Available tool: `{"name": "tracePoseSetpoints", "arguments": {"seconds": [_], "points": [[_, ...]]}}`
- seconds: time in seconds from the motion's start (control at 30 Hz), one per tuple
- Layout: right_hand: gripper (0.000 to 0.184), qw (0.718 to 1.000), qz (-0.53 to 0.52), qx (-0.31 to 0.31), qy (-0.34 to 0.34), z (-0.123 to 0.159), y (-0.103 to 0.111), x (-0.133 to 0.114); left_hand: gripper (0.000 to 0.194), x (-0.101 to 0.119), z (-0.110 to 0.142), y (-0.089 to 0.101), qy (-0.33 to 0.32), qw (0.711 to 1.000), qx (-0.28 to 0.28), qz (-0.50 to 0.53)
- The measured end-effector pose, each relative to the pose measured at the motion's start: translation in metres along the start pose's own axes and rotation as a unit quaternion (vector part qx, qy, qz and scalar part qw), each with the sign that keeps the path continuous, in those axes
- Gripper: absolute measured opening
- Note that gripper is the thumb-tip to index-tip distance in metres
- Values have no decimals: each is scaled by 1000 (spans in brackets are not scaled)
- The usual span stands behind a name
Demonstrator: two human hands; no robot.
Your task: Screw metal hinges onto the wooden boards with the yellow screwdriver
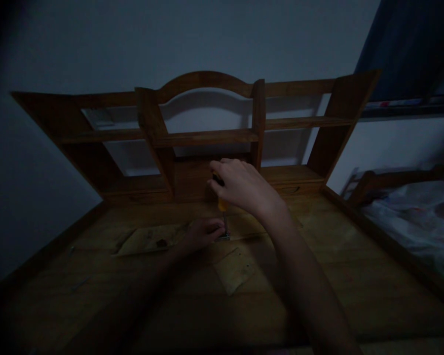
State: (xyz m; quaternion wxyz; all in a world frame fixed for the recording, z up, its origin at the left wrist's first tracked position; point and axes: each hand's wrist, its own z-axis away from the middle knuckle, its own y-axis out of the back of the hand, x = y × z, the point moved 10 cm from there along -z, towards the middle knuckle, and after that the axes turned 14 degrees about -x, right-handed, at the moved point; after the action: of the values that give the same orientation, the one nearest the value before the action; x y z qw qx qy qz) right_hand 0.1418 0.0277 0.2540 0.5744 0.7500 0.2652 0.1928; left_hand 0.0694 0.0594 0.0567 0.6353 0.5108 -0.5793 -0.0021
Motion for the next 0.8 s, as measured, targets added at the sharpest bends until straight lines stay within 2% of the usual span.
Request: {"name": "tracePoseSetpoints", "arguments": {"seconds": [0.23,0.33,0.5,0.63,0.8], "points": [[36,998,41,22,-34,-3,-3,3,20,-3,1,-1,9,1000,-3,-1],[32,999,19,15,-23,-1,-2,4,20,-7,1,-1,20,1000,-1,-10],[26,999,-31,-29,19,2,-4,0,21,-4,1,-1,20,1000,-5,-5],[25,1000,-12,-6,-7,1,-4,1,19,-3,0,0,25,1000,-1,-1],[35,999,15,-1,-45,-3,-8,5,19,-5,0,-1,21,1000,-2,4]]}}
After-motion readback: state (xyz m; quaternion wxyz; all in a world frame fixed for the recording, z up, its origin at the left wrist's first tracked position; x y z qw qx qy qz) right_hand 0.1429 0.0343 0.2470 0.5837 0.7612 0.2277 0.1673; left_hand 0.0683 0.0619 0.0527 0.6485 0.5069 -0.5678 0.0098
